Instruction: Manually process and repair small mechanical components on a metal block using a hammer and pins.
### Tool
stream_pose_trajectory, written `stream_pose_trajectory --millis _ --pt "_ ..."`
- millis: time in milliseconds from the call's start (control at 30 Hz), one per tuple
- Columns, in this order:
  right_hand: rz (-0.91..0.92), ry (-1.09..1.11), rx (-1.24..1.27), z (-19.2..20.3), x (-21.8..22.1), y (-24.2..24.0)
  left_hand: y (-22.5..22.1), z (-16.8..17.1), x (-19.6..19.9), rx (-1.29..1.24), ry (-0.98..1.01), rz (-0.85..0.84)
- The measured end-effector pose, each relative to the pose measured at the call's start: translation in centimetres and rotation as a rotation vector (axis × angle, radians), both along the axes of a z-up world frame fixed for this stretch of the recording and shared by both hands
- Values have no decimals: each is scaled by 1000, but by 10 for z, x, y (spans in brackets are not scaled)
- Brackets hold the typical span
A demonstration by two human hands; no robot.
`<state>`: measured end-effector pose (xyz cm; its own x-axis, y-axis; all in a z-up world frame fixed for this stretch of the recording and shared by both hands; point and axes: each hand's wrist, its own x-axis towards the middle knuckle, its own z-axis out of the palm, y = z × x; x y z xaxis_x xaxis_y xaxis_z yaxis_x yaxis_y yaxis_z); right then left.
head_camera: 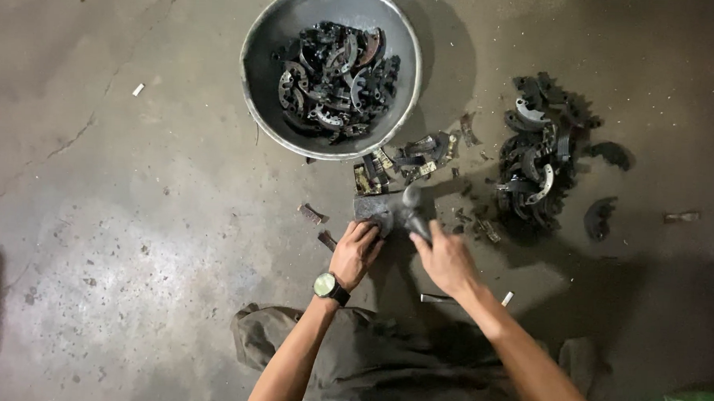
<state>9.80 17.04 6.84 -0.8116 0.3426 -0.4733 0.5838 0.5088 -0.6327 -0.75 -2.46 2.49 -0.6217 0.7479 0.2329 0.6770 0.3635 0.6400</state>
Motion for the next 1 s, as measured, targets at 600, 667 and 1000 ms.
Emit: stream_pose_trajectory --millis 600,667,1000 --pt "-197 568 173 37 15 -4 -3 -1 3 -31 -45 -8" --pt "-189 773 317 27 22 -14 -2 -3 3 -12 -57 -2" --pt "-225 232 35 12 23 -1 -1 5 4 33 8 29"
